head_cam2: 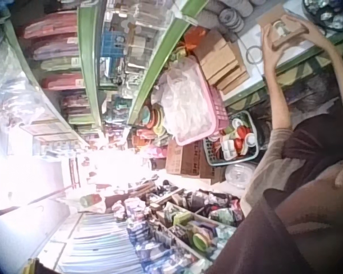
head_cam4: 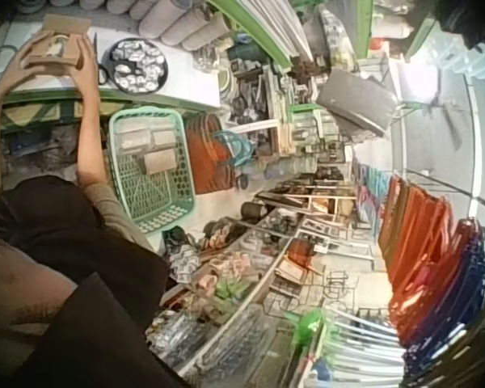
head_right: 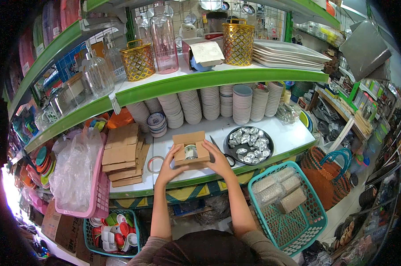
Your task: Assembling small cardboard boxes and placing small ceramic bowls inside them for packaging.
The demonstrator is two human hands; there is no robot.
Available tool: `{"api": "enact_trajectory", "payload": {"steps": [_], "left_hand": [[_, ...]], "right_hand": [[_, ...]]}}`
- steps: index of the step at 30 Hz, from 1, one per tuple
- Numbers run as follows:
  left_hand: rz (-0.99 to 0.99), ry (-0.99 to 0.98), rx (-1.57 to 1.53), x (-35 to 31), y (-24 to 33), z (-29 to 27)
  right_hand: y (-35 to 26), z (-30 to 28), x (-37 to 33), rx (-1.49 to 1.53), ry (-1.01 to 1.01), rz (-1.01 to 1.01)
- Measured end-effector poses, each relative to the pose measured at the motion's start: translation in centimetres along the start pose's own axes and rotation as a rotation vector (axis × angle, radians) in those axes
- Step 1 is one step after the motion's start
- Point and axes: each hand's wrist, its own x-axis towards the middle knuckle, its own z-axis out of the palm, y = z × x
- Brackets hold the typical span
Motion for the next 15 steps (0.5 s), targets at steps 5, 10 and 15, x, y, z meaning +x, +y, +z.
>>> {"api": "enact_trajectory", "payload": {"steps": [5, 10, 15], "left_hand": [[-0.013, 0.115, -0.145, 0.3, -2.1, 0.7], [0.019, 0.187, -0.166, 0.0, -2.4, 1.6], [0.135, 0.267, -0.022, 0.3, -0.9, 1.9]], "right_hand": [[0.4, 1.0, 0.5, 0.085, 0.155, 0.074], [0.3, 2.1, 0.6, 0.277, 0.200, 0.130], [0.7, 2.7, 0.7, 0.509, 0.212, 0.158]]}}
